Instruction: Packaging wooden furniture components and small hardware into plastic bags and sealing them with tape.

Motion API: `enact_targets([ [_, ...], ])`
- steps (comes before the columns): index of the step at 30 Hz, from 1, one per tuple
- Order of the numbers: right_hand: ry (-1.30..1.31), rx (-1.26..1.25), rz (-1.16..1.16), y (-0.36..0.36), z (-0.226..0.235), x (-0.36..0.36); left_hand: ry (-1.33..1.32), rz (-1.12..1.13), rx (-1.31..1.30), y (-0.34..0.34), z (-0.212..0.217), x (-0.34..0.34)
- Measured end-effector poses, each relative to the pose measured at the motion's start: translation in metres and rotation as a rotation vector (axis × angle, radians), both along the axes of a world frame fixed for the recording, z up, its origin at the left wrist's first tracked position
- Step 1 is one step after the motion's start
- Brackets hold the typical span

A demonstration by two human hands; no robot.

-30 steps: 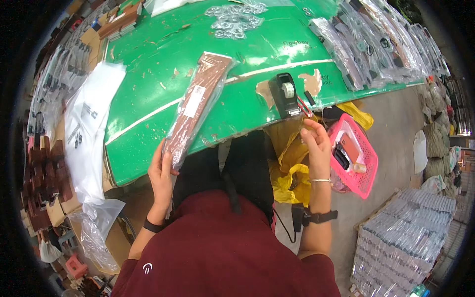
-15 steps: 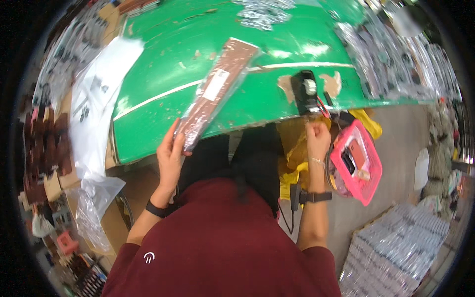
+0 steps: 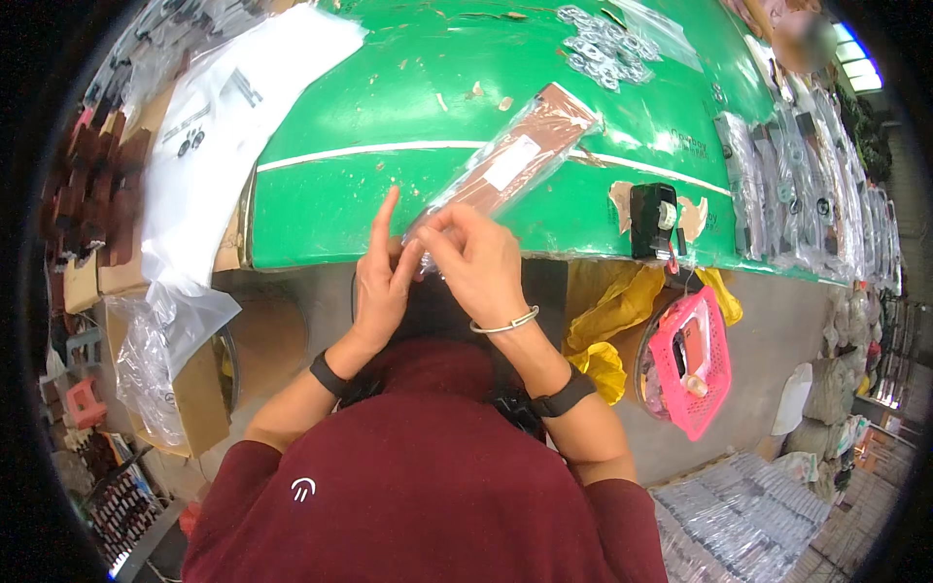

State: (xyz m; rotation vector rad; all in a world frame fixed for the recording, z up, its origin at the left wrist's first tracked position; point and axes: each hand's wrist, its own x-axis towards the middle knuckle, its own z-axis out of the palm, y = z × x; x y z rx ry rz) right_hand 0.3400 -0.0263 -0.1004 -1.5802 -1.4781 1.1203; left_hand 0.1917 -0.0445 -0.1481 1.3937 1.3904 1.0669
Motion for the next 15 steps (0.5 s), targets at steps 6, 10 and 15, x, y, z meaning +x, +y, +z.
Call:
enact_targets([
  [6,-0.33,-0.04,0.033,0.013,0.01,-0.021,0.058,0.0,0.189,-0.001,-0.012,-0.001],
  [10,-0.478,-0.033,0.057,0.018,0.009,-0.022,0.02,-0.029,0.194,-0.001,-0.011,-0.002],
  [15,-0.556,-0.016,0.076,0.023,0.005,-0.018,0.049,-0.049,0.297,0.001,-0.023,-0.002],
])
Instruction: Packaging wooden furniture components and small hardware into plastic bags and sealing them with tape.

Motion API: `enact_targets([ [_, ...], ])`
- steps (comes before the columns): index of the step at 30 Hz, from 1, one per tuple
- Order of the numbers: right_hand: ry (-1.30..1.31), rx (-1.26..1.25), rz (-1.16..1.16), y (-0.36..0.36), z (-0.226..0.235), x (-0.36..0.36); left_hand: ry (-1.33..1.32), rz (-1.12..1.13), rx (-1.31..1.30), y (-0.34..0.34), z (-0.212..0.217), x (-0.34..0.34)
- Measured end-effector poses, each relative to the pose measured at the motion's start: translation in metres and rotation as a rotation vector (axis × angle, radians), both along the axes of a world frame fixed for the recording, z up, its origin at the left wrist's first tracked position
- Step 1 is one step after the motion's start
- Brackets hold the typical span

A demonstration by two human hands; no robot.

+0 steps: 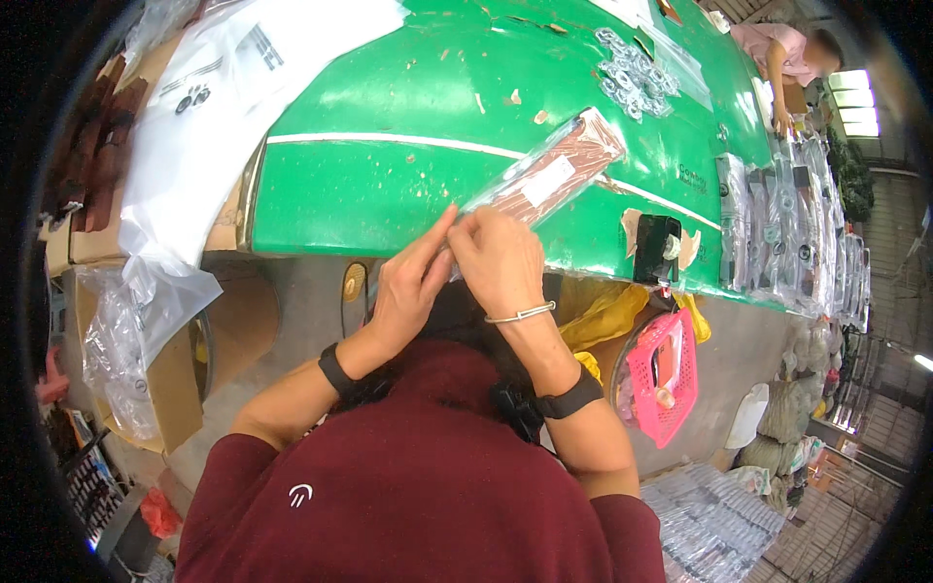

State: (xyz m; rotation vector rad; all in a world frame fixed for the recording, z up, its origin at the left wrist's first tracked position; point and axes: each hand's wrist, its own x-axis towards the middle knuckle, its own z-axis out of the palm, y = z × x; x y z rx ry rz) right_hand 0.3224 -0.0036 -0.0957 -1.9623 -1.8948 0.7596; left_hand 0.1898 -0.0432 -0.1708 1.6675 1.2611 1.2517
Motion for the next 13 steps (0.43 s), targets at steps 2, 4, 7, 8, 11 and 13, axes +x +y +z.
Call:
enact_targets([
  [2,0.045,-0.037,0.003,0.0,0.004,0.003,-0.007,0.006,-0.016,-0.001,0.002,0.0],
  [4,0.093,-0.076,0.001,-0.001,0.006,0.01,-0.04,-0.006,-0.074,-0.002,0.004,-0.001],
  [7,0.247,-0.205,0.068,-0.006,0.005,0.025,-0.052,-0.029,-0.154,-0.001,0.006,-0.003],
  [8,0.411,-0.242,0.023,-0.011,0.007,0.03,-0.049,-0.029,-0.157,-0.001,0.007,-0.003],
  [11,0.641,-0.358,-0.051,-0.017,0.006,0.044,-0.028,-0.022,-0.151,-0.002,0.008,-0.001],
  [13,0.709,-0.436,-0.081,-0.019,0.003,0.051,-0.019,0.007,-0.066,0.0,0.01,0.0],
])
